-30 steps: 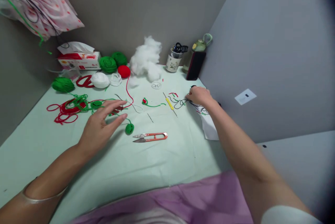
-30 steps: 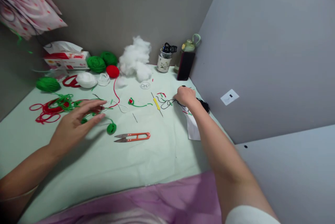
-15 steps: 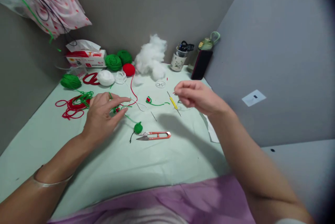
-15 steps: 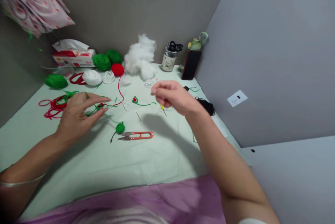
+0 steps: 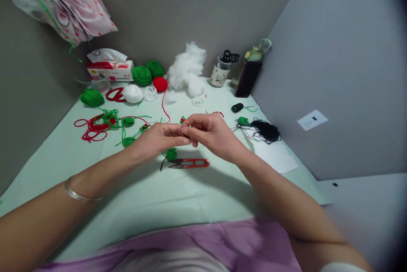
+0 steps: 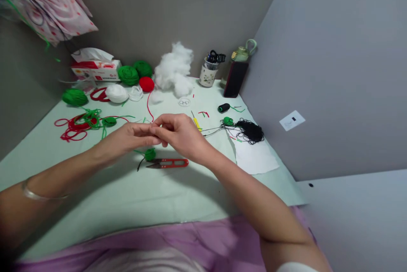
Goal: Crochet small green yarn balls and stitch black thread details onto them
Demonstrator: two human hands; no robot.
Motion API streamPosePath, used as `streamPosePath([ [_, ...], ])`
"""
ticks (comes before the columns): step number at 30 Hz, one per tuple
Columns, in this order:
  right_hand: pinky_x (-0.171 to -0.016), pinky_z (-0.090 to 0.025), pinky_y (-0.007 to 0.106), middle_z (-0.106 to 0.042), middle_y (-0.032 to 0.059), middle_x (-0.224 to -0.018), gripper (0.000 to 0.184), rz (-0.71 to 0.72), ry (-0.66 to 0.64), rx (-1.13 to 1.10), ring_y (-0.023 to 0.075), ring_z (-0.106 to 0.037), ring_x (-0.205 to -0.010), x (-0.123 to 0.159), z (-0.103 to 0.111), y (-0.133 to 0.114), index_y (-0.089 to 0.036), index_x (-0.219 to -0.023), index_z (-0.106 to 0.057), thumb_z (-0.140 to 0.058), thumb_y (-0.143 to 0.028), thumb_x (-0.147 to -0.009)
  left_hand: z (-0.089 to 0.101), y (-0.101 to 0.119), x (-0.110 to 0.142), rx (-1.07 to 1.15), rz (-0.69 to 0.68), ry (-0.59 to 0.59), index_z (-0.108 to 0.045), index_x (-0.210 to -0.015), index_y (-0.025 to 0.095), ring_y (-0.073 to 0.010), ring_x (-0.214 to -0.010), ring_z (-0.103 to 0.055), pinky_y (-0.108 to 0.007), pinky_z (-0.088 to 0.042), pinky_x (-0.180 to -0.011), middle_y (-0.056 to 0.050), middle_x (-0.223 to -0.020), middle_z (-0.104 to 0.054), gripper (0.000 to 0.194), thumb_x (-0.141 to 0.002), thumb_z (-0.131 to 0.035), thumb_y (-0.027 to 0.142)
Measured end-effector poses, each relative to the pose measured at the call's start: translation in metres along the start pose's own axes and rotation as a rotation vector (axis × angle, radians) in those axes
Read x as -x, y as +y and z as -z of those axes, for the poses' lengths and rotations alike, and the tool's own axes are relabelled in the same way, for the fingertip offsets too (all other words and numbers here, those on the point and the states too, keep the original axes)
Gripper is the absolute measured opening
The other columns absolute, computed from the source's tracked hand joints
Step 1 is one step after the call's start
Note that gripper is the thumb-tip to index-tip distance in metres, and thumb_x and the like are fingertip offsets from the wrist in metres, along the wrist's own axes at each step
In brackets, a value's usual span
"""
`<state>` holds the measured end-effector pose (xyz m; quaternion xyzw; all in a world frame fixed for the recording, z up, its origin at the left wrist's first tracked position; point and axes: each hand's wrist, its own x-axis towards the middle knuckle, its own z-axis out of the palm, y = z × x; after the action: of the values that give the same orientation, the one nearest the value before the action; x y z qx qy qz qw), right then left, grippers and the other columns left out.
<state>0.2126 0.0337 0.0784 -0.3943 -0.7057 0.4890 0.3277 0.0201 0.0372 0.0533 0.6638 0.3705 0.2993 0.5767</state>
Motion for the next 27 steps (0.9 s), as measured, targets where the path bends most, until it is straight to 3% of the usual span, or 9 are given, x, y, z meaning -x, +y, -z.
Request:
streamPosePath([
  [3, -0.055, -0.038, 0.023, -0.054, -0.0052, -0.059, 0.022, 0.005, 0.000, 0.059, 0.0088, -0.048, -0.056, 0.004, 0.019, -0.002, -0.017, -0.091, -0.071, -0.069, -0.039, -0.089, 0.002, -0.008, -0.007, 0.081, 0.033, 0.124, -0.075, -0.076, 0.023, -0.0221, -0.083, -0.065, -0.035, -0.051, -0.081, -0.001, -0.078, -0.072, 0.018, -0.079, -0.075, 0.041],
  [6, -0.051, -0.032, 0.025, -0.052, -0.0043, -0.061, 0.028, -0.068, -0.037, 0.231, 0.0091, -0.041, -0.055, 0.013, 0.063, -0.001, -0.018, -0.096, -0.074, -0.073, -0.044, -0.086, 0.009, -0.013, -0.008, 0.133, 0.033, 0.266, -0.070, -0.073, 0.022, -0.0186, -0.079, -0.059, -0.031, -0.047, -0.076, 0.000, -0.076, -0.066, 0.019, -0.078, -0.078, 0.039],
  [10, -0.053, -0.030, 0.029, -0.059, 0.0016, -0.066, 0.031, -0.162, 0.162, 0.514, 0.0117, -0.041, -0.058, 0.033, 0.132, 0.005, -0.018, -0.081, -0.077, -0.072, -0.048, -0.084, 0.019, -0.019, -0.010, 0.260, 0.066, 0.397, -0.065, -0.072, 0.020, -0.0141, -0.076, -0.056, -0.027, -0.043, -0.072, 0.002, -0.078, -0.062, 0.020, -0.078, -0.079, 0.034],
  [13, -0.057, -0.033, 0.030, -0.061, 0.0028, -0.068, 0.031, -0.217, 0.323, 0.539, 0.0134, -0.045, -0.061, 0.048, 0.160, 0.010, -0.020, -0.084, -0.080, -0.071, -0.049, -0.084, 0.022, -0.022, -0.011, 0.356, 0.046, 0.431, -0.064, -0.073, 0.018, -0.0124, -0.078, -0.059, -0.026, -0.046, -0.076, 0.001, -0.083, -0.066, 0.019, -0.079, -0.078, 0.029],
  [15, -0.056, -0.034, 0.030, -0.060, 0.0028, -0.067, 0.032, -0.232, 0.356, 0.519, 0.0132, -0.045, -0.060, 0.050, 0.160, 0.013, -0.020, -0.088, -0.080, -0.068, -0.049, -0.086, 0.021, -0.020, -0.011, 0.410, 0.026, 0.422, -0.063, -0.075, 0.018, -0.0130, -0.082, -0.062, -0.026, -0.049, -0.079, -0.001, -0.089, -0.069, 0.018, -0.081, -0.077, 0.028],
  [17, -0.057, -0.037, 0.030, -0.066, 0.0046, -0.075, 0.034, -0.210, 0.310, 0.494, 0.0133, -0.047, -0.060, 0.045, 0.146, 0.020, -0.019, -0.096, -0.080, -0.067, -0.049, -0.088, 0.019, -0.015, -0.011, 0.451, 0.010, 0.399, -0.063, -0.077, 0.017, -0.0132, -0.086, -0.066, -0.025, -0.052, -0.078, -0.003, -0.099, -0.073, 0.017, -0.083, -0.076, 0.027],
  [21, -0.066, -0.046, 0.030, -0.072, 0.0082, -0.121, 0.048, -0.152, 0.044, 0.547, 0.0148, -0.059, -0.071, 0.024, 0.108, 0.045, -0.026, -0.134, -0.065, -0.067, -0.042, -0.089, 0.017, 0.007, -0.012, 0.548, -0.020, 0.352, -0.063, -0.081, 0.019, -0.0119, -0.084, -0.068, -0.021, -0.054, -0.069, -0.004, -0.106, -0.074, 0.012, -0.090, -0.069, 0.023],
  [23, -0.071, -0.046, 0.030, -0.076, 0.0070, -0.111, 0.036, -0.186, 0.002, 0.756, 0.0175, -0.063, -0.079, 0.016, 0.102, 0.059, -0.026, -0.128, -0.068, -0.058, -0.036, -0.095, 0.022, 0.020, -0.011, 0.594, -0.031, 0.374, -0.062, -0.082, 0.019, -0.0108, -0.077, -0.068, -0.020, -0.053, -0.064, -0.001, -0.098, -0.074, 0.014, -0.095, -0.063, 0.024],
  [27, -0.072, -0.041, 0.032, -0.076, 0.0108, -0.094, 0.032, -0.290, 0.165, 1.021, 0.0233, -0.066, -0.083, 0.020, 0.124, 0.084, -0.020, -0.102, -0.075, -0.046, -0.033, -0.100, 0.050, 0.041, 0.001, 0.660, -0.103, 0.540, -0.058, -0.082, 0.015, -0.0033, -0.067, -0.060, -0.011, -0.048, -0.063, 0.004, -0.075, -0.063, 0.026, -0.104, -0.044, 0.018],
])
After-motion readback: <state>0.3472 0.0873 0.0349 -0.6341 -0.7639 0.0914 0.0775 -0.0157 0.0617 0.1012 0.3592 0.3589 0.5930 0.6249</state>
